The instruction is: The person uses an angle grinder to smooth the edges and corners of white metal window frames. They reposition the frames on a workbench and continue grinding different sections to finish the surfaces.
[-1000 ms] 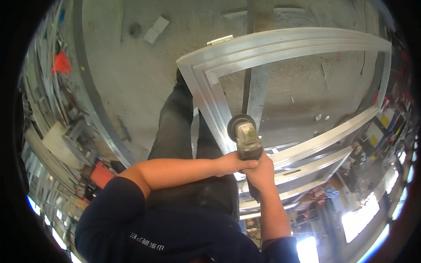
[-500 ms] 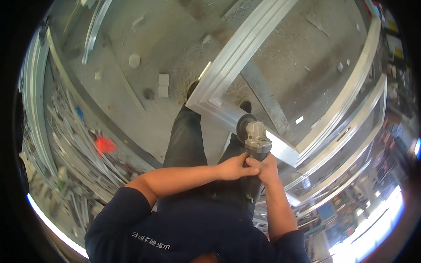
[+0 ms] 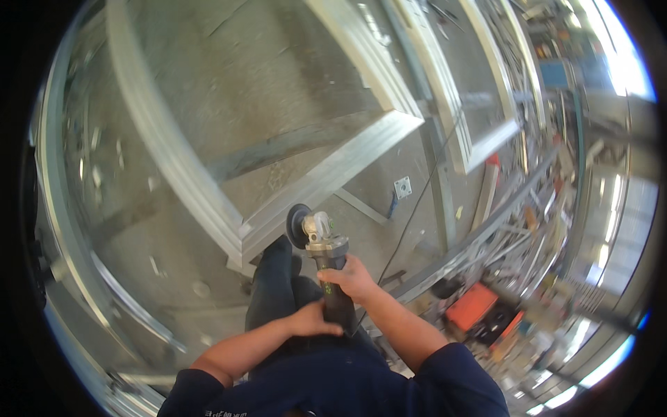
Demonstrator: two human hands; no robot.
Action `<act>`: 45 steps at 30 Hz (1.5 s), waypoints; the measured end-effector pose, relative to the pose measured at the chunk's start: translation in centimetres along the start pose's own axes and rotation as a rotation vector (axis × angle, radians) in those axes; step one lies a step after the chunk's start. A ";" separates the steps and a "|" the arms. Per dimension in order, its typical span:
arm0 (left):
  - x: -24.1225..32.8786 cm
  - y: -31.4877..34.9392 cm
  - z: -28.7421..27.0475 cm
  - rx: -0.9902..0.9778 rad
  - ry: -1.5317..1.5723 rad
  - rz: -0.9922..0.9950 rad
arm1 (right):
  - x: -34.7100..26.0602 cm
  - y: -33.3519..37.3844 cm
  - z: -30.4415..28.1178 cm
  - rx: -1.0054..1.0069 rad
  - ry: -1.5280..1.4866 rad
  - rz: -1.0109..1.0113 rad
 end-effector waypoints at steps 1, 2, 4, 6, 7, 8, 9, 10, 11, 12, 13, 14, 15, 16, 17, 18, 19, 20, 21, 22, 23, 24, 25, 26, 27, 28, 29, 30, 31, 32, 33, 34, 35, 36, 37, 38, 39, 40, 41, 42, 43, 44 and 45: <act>-2.2 0.3 1.2 -0.203 0.011 0.008 | 1.3 0.5 0.3 0.027 -0.090 -0.007; -1.1 0.7 1.7 -0.256 -0.160 0.086 | 2.3 1.2 -0.4 0.052 -0.174 -0.014; -0.7 0.8 3.2 -0.319 -0.519 0.253 | 4.7 2.5 -2.1 0.070 -0.332 -0.071; -5.4 0.7 4.4 -0.358 -0.886 0.440 | 8.5 4.0 -3.6 0.065 -0.484 -0.128; -7.3 0.5 4.2 -0.380 -0.919 0.307 | 10.5 5.2 -3.9 0.067 -0.565 -0.151; -9.1 0.8 4.1 -0.393 -0.949 0.175 | 12.8 6.3 -3.9 0.080 -0.607 -0.164; -10.7 1.4 3.9 -0.395 -0.978 0.047 | 14.8 7.5 -3.9 0.106 -0.681 -0.197; -10.5 1.6 3.8 -0.346 -1.002 0.017 | 16.8 9.1 -3.6 0.136 -0.756 -0.223; -10.2 1.9 3.5 -0.252 -1.058 0.057 | 18.8 10.4 -3.0 0.154 -0.829 -0.240; -10.4 2.3 2.6 -0.180 -1.104 0.005 | 21.3 11.5 -2.1 0.164 -0.918 -0.263; -10.2 2.6 1.8 -0.103 -1.110 0.055 | 23.6 12.3 -1.4 0.177 -1.004 -0.283; -9.7 2.6 1.1 -0.014 -1.102 0.022 | 26.0 13.1 -0.4 0.197 -1.079 -0.300; -9.7 2.5 0.2 0.044 -1.024 -0.045 | 27.3 14.1 0.1 0.282 -1.097 -0.323; -10.3 2.2 -0.8 0.102 -0.892 -0.214 | 28.2 14.6 0.6 0.313 -1.156 -0.348; -13.0 2.0 -2.4 0.160 -0.589 -0.347 | 28.9 14.8 1.5 0.332 -1.215 -0.365; -14.7 1.5 -2.8 0.154 -0.260 -0.388 | 29.2 14.9 2.5 0.350 -1.259 -0.368; -15.9 1.6 -1.7 0.192 0.220 -0.616 | 30.0 15.1 3.2 0.389 -1.303 -0.371; -13.9 0.9 0.3 0.108 0.556 -0.646 | 31.1 15.0 4.1 0.440 -1.332 -0.352; -11.8 -0.1 1.0 0.076 0.666 -0.609 | 32.2 14.4 5.1 0.453 -1.384 -0.348; -10.4 -1.3 -0.6 0.081 0.673 -0.456 | 33.1 13.5 6.3 0.458 -1.433 -0.331; -8.5 -2.1 -2.7 0.119 0.626 -0.285 | 33.8 13.1 7.9 0.473 -1.485 -0.304; -4.2 -2.3 -3.6 0.146 0.521 -0.189 | 34.4 13.1 9.1 0.564 -1.521 -0.242; -0.7 -2.3 -5.9 0.106 0.422 -0.067 | 34.6 12.4 10.3 0.587 -1.535 -0.251; 2.8 -1.8 -8.0 0.064 0.323 0.058 | 35.4 11.5 11.4 0.606 -1.550 -0.259; 6.7 -0.5 -10.0 0.263 0.177 0.102 | 36.1 11.3 13.0 0.636 -1.568 -0.248; 9.7 0.9 -12.5 0.322 0.066 0.117 | 35.5 10.8 14.6 0.678 -1.585 -0.223; 11.6 2.2 -15.7 0.375 -0.006 0.105 | 35.1 10.0 16.3 0.668 -1.652 -0.246; 13.1 3.4 -19.8 0.405 -0.195 0.145 | 34.4 9.1 18.0 0.676 -1.690 -0.234; 13.9 4.6 -23.3 0.498 -0.406 0.121 | 33.7 8.2 19.4 0.691 -1.723 -0.226; 14.5 5.4 -26.1 0.580 -0.648 -0.011 | 32.7 7.4 20.7 0.731 -1.734 -0.198; 14.9 5.9 -28.4 0.568 -0.935 -0.030 | 32.1 6.2 21.7 0.729 -1.754 -0.211; 15.0 6.4 -30.9 0.546 -1.231 -0.045 | 31.6 4.7 22.8 0.722 -1.782 -0.226; 14.9 6.5 -31.2 0.501 -1.521 -0.063 | 31.3 3.6 24.1 0.728 -1.812 -0.229; 15.4 6.6 -30.1 0.449 -1.825 0.159 | 31.1 2.5 25.3 0.701 -1.833 -0.206; 15.4 6.8 -27.5 0.373 -2.107 0.412 | 30.7 1.5 26.0 0.702 -1.823 -0.207; 14.7 7.4 -25.0 0.278 -2.358 0.703 | 30.2 0.6 26.7 0.669 -1.823 -0.186; 13.0 7.0 -24.8 0.027 -2.327 0.627 | 29.8 -0.2 27.5 0.634 -1.823 -0.168; 11.4 7.0 -24.6 -0.206 -2.282 0.545 | 29.3 -0.5 27.8 0.643 -1.796 -0.158; 9.7 7.1 -24.2 -0.428 -2.222 0.460 | 28.8 -0.8 27.9 0.652 -1.766 -0.151; 7.0 6.8 -25.4 -0.610 -2.179 0.058 | 28.6 -1.3 28.1 0.660 -1.735 -0.144; 4.3 7.5 -26.4 -0.767 -2.088 -0.345 | 28.6 -1.8 28.4 0.668 -1.719 -0.145; 2.9 7.7 -26.0 -0.804 -2.114 -0.526 | 28.7 -2.4 28.5 0.678 -1.701 -0.151; 1.6 8.0 -25.5 -0.834 -2.134 -0.711 | 28.8 -3.0 28.5 0.688 -1.682 -0.158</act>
Point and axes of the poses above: each hand's wrist, its own y-axis away from the middle knuckle, its own z-axis out of the palm, x = y × z, the point moved 8 cm from there along -y, towards the middle knuckle, and after that the axes turned 8 degrees about y, right-handed, at the moved point
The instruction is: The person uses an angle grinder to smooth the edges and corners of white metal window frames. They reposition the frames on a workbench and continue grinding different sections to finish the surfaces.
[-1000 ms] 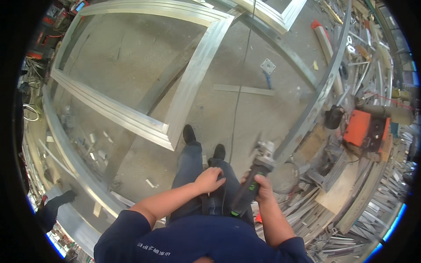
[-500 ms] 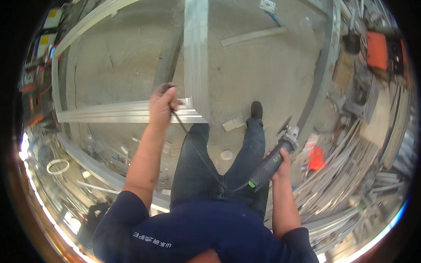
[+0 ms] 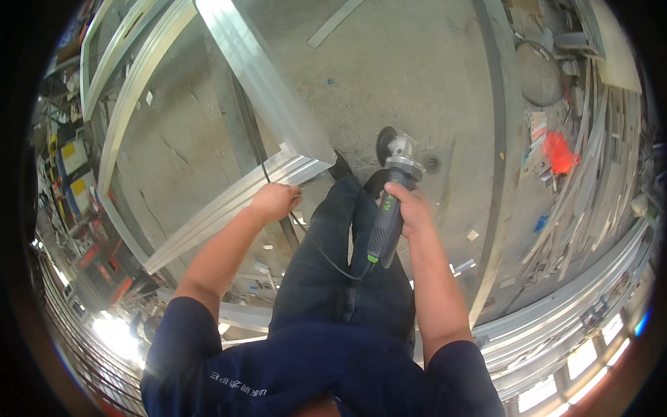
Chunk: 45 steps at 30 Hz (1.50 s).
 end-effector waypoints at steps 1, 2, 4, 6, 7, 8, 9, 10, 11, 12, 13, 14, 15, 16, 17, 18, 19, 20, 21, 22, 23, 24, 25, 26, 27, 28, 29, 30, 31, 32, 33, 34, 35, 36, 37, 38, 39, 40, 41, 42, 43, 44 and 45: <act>1.0 -0.4 0.8 -0.143 -0.014 -0.059 | 0.5 -0.6 -0.1 -0.010 0.015 0.012; 2.3 -0.9 1.0 -0.157 0.042 -0.031 | 1.1 -1.3 -0.2 -0.018 0.025 0.022; 4.6 -1.2 2.1 -0.189 0.155 0.018 | 2.1 -2.8 -0.1 -0.037 0.046 0.043; 6.6 -2.1 4.3 -0.212 0.292 0.169 | 2.6 -3.9 0.6 -0.052 0.105 0.044; 7.7 -2.6 5.1 -0.177 0.348 0.212 | 3.1 -4.8 0.7 -0.051 0.126 0.041; 8.6 -3.1 6.1 -0.243 0.490 0.155 | 3.6 -5.5 0.9 -0.053 0.147 0.043; 9.0 -4.1 7.2 -0.247 0.572 0.149 | 4.0 -6.2 1.2 -0.067 0.132 0.069; 9.4 -5.0 8.3 -0.254 0.656 0.143 | 4.3 -6.9 1.2 -0.061 0.164 0.087; 9.9 -5.7 9.0 -0.302 0.834 0.089 | 4.3 -7.6 1.3 -0.053 0.198 0.098; 10.4 -6.4 9.7 -0.346 1.012 0.028 | 4.4 -8.1 1.4 -0.046 0.233 0.110; 10.7 -7.0 10.1 -0.385 1.189 -0.035 | 4.2 -8.2 1.9 -0.072 0.243 0.108; 10.8 -8.0 10.2 -0.350 1.324 -0.039 | 4.6 -8.7 2.0 -0.088 0.249 0.123; 10.6 -9.2 10.3 -0.310 1.460 -0.044 | 4.9 -9.4 2.2 -0.106 0.257 0.138; 10.2 -10.0 10.4 -0.269 1.598 -0.059 | 5.4 -9.8 2.4 -0.125 0.264 0.162; 10.6 -10.1 9.8 -0.312 1.636 -0.207 | 5.7 -10.2 2.3 -0.143 0.269 0.183; 11.2 -10.0 9.3 -0.332 1.626 -0.235 | 5.9 -10.7 2.1 -0.132 0.315 0.169; 11.6 -9.9 8.7 -0.343 1.615 -0.258 | 5.8 -11.1 2.3 -0.125 0.364 0.149; 11.9 -9.9 8.2 -0.354 1.606 -0.280 | 5.7 -11.6 2.4 -0.118 0.414 0.129; 12.2 -10.0 7.8 -0.362 1.592 -0.302 | 5.6 -12.0 2.5 -0.138 0.478 0.127; 12.2 -10.1 7.5 -0.393 1.573 -0.318 | 5.6 -12.3 2.6 -0.140 0.501 0.118; 12.3 -10.3 7.2 -0.425 1.555 -0.334 | 5.7 -12.6 2.7 -0.141 0.525 0.110; 12.3 -10.3 7.1 -0.456 1.538 -0.351 | 5.7 -12.9 2.8 -0.143 0.550 0.102; 12.3 -10.3 6.9 -0.439 1.540 -0.341 | 5.7 -12.8 2.8 -0.137 0.575 0.102; 12.4 -10.3 6.9 -0.423 1.543 -0.332 | 5.6 -12.7 2.7 -0.131 0.600 0.103; 12.5 -10.1 6.9 -0.406 1.545 -0.322 | 5.6 -12.5 2.6 -0.126 0.625 0.103; 12.6 -9.9 6.9 -0.374 1.543 -0.332 | 5.6 -12.4 2.6 -0.132 0.622 0.073; 12.8 -9.6 6.9 -0.342 1.540 -0.342 | 5.7 -12.3 2.6 -0.138 0.619 0.044; 12.8 -9.4 7.0 -0.309 1.537 -0.352 | 5.7 -12.2 2.6 -0.144 0.615 0.014; 12.9 -9.7 7.3 -0.339 1.567 -0.369 | 6.1 -12.4 2.4 -0.128 0.614 0.037; 12.6 -9.8 7.6 -0.366 1.548 -0.369 | 6.5 -12.8 2.4 -0.112 0.613 0.061; 12.2 -9.7 7.8 -0.393 1.528 -0.369 | 6.9 -12.9 2.3 -0.097 0.611 0.084; 12.1 -10.0 7.7 -0.412 1.509 -0.360 | 6.3 -12.6 2.6 -0.117 0.612 0.046; 12.4 -9.3 7.1 -0.329 1.513 -0.362 | 5.5 -11.7 3.0 -0.139 0.613 0.010; 12.2 -9.6 7.2 -0.307 1.514 -0.339 | 4.6 -10.9 3.3 -0.162 0.614 -0.026; 11.9 -9.6 7.8 -0.292 1.514 -0.324 | 3.3 -9.8 3.1 -0.111 0.652 -0.038; 11.9 -9.4 7.8 -0.280 1.511 -0.310 | 3.6 -9.7 3.1 -0.105 0.677 0.009; 11.8 -9.5 8.0 -0.367 1.531 -0.330 | 3.8 -10.0 3.1 -0.099 0.701 0.055; 11.7 -9.6 8.0 -0.373 1.524 -0.339 | 3.6 -10.4 2.9 -0.090 0.732 0.089; 11.7 -9.6 8.0 -0.378 1.517 -0.347 | 4.0 -10.9 2.9 -0.069 0.767 0.061; 11.6 -9.5 8.0 -0.383 1.511 -0.355 | 4.0 -10.7 2.9 -0.076 0.750 0.008; 12.6 -8.5 7.0 -0.328 1.452 -0.358 | 4.1 -10.1 3.1 -0.087 0.735 -0.038; 12.4 -8.7 7.2 -0.333 1.454 -0.355 | 4.0 -9.7 3.3 -0.099 0.720 -0.083; 12.0 -9.0 7.5 -0.339 1.457 -0.352 | 4.0 -9.8 3.1 -0.100 0.669 -0.069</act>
Point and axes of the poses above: each hand's wrist, its own y-axis away from the middle knuckle, its own z-axis out of the palm, x = y × z, the point moved 8 cm from there along -y, towards the middle knuckle, and after that the axes turned 8 degrees about y, right-handed, at the moved point
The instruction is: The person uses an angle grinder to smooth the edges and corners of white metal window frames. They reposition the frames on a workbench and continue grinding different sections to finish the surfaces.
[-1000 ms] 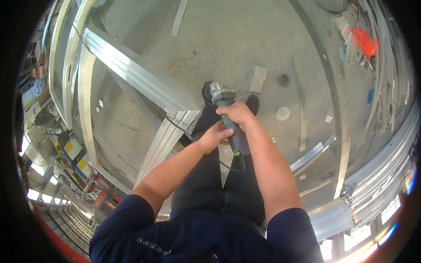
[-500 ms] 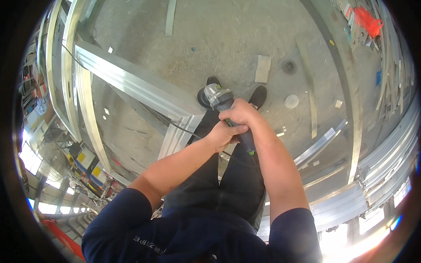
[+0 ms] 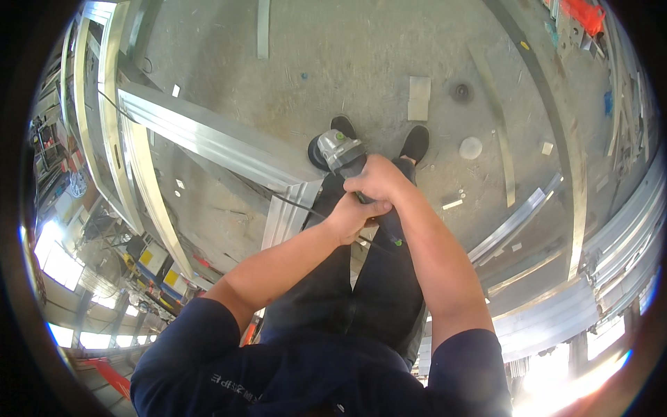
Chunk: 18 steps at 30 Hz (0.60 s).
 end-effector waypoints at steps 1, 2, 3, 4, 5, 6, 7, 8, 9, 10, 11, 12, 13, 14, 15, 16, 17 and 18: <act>0.2 -0.1 0.1 -0.008 -0.001 0.003 | 0.2 -0.2 0.0 -0.012 0.010 0.028; 0.1 0.2 0.1 0.008 -0.015 0.001 | 0.3 -0.3 0.1 -0.023 0.021 0.056; -0.2 0.6 0.2 0.023 -0.029 -0.001 | 0.4 -0.4 0.1 -0.032 0.032 0.084; 0.2 1.0 0.5 0.037 -0.045 0.010 | 0.4 -0.2 0.1 0.010 0.019 0.019; 0.4 1.4 1.0 0.046 -0.062 0.019 | -0.5 0.7 -0.5 0.070 -0.041 -0.083; 0.3 2.0 1.3 0.087 -0.010 0.035 | 0.0 0.9 0.0 0.018 -0.057 -0.043; -0.8 0.7 0.7 0.066 -0.057 0.032 | 0.6 0.9 -0.3 -0.006 -0.069 -0.005; -1.3 0.0 0.6 0.027 -0.084 0.015 | 1.3 1.3 -0.8 0.038 0.003 0.058; -2.4 -0.9 -0.1 -0.007 -0.068 -0.016 | 1.8 1.4 -0.9 0.091 0.079 0.109; -2.2 -0.3 -0.6 0.031 -0.086 0.010 | 2.3 0.7 0.2 0.086 0.131 0.112; -2.2 0.3 -1.3 0.054 -0.094 0.049 | 3.1 -0.5 2.0 0.109 0.101 0.053; -2.1 1.0 -1.9 0.069 -0.048 0.093 | 2.6 -0.4 2.9 0.064 0.089 0.048; -2.3 1.4 -2.8 0.042 -0.110 0.093 | 1.7 0.1 3.6 0.035 0.041 0.026; -1.4 2.5 -0.9 0.007 -0.107 0.119 | 3.5 -0.4 4.0 0.091 0.021 -0.006; -1.3 2.3 -0.9 -0.031 -0.126 0.147 | 3.4 0.4 3.3 0.055 0.008 0.059; 0.0 2.9 0.5 -0.068 -0.229 0.176 | 3.2 0.9 2.2 0.144 -0.079 0.012; 0.1 2.1 0.3 -0.090 -0.318 0.185 | 3.2 1.3 1.7 0.217 -0.161 -0.044; 0.8 1.6 0.6 -0.071 -0.442 0.214 | 4.6 0.7 2.3 0.189 -0.364 -0.062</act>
Point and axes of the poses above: each hand's wrist, its own y-axis away from the middle knuckle, its own z-axis out of the palm, x = y × z, the point moved 8 cm from there along -y, towards the middle knuckle, and after that the axes turned 8 degrees about y, right-handed, at the moved point
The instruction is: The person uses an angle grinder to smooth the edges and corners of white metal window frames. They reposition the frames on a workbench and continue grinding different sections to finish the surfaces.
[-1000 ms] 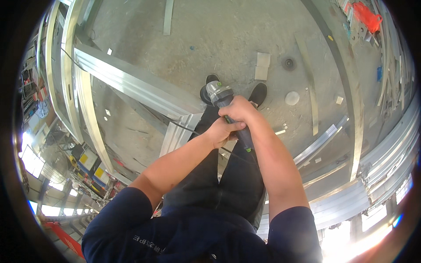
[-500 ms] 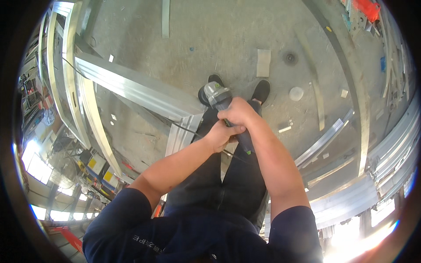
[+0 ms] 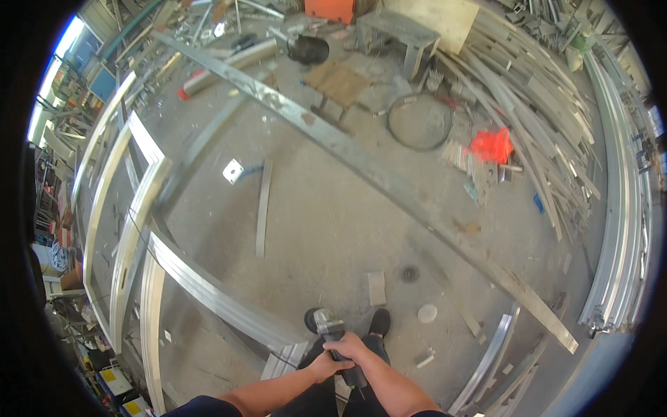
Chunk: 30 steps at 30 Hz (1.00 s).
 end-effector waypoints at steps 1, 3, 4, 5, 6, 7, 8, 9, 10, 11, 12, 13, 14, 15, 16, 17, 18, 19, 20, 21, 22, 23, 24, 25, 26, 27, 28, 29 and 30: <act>-0.2 -0.1 -0.3 0.030 -0.108 -0.001 | -0.4 0.2 0.4 -0.055 -0.206 0.022; 0.0 -0.8 -0.9 0.075 -0.342 0.042 | -1.2 0.7 0.0 -0.111 -0.367 0.062; 1.1 -0.1 -0.1 0.111 -0.420 0.060 | -1.2 0.4 -0.2 -0.122 -0.388 0.043; 2.1 0.2 0.5 0.148 -0.497 0.079 | -1.2 0.1 -0.5 -0.132 -0.409 0.024; 0.3 -1.8 0.0 0.116 -0.429 0.166 | -1.2 -0.1 -1.0 -0.136 -0.398 0.000; 1.0 -2.1 0.6 0.083 -0.402 0.219 | -1.9 0.2 -1.9 -0.091 -0.369 -0.062; 1.9 -1.7 1.2 0.055 -0.369 0.260 | -2.9 0.8 -2.3 -0.056 -0.343 -0.114; 2.6 -1.5 1.7 0.027 -0.334 0.303 | -3.8 1.1 -2.9 -0.021 -0.314 -0.167; 2.5 -1.7 1.5 0.027 -0.286 0.301 | -4.5 1.1 -3.0 -0.032 -0.281 -0.165; 2.4 -2.3 1.1 0.029 -0.236 0.302 | -5.4 1.1 -3.3 -0.045 -0.245 -0.165; 2.7 -1.9 1.6 0.024 -0.180 0.294 | -5.1 1.5 -3.2 -0.054 -0.210 -0.154; 3.3 -1.6 2.5 -0.045 -0.056 0.277 | -4.1 0.6 -4.0 0.064 -0.053 -0.180; 4.8 0.3 2.7 0.043 -0.205 0.072 | -3.6 0.8 -4.6 0.027 0.304 0.085; 5.3 0.5 2.6 0.000 -0.108 0.120 | -4.0 0.5 -4.5 0.069 0.328 0.050; 4.6 0.0 2.6 -0.019 0.018 0.061 | -3.4 0.3 -4.9 0.154 0.318 -0.001; 4.0 -0.6 2.0 -0.053 0.116 0.035 | -3.1 -0.1 -4.3 0.085 0.295 0.097; 3.8 -0.9 1.5 -0.043 0.120 0.078 | -3.0 -0.4 -4.0 0.108 0.317 0.046; 1.3 -2.3 0.7 -0.045 0.178 -0.054 | -2.3 -0.9 -3.5 0.083 0.252 0.054; 0.9 -2.8 0.7 -0.065 0.210 -0.033 | -2.2 -1.3 -3.5 0.090 0.322 0.034; 0.5 -2.8 0.7 -0.028 0.228 -0.126 | -2.2 -1.0 -3.5 0.051 0.292 0.119; 0.2 -2.9 0.9 -0.058 0.240 -0.150 | -2.7 -0.9 -3.3 0.016 0.216 0.118; 0.5 -2.6 1.0 -0.080 0.326 -0.180 | -3.0 -0.7 -3.1 -0.012 0.135 0.117; 0.5 -2.5 0.7 -0.073 0.345 -0.193 | -3.8 -0.5 -2.9 -0.043 0.130 0.156; 0.5 -2.4 0.5 -0.069 0.361 -0.205 | -4.5 -0.4 -2.6 -0.070 0.124 0.192; 0.9 -2.4 0.7 -0.061 0.374 -0.224 | -4.3 -0.6 -2.6 -0.082 0.105 0.208; 1.2 -2.2 0.7 -0.052 0.387 -0.245 | -4.1 -0.9 -2.7 -0.082 0.129 0.209; 1.1 -2.3 0.5 -0.039 0.399 -0.261 | -3.9 -1.3 -2.5 -0.084 0.153 0.205; 0.9 -2.5 0.5 -0.040 0.429 -0.266 | -3.7 -1.7 -2.4 -0.087 0.177 0.200; 0.8 -2.6 0.5 -0.041 0.458 -0.271 | -3.3 -2.0 -2.2 -0.104 0.186 0.213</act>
Point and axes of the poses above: each hand's wrist, its own y-axis away from the middle knuckle, its own z-axis out of the palm, x = y × z, the point moved 8 cm from there along -y, towards the middle knuckle, and after that the axes turned 8 degrees about y, right-handed, at the moved point
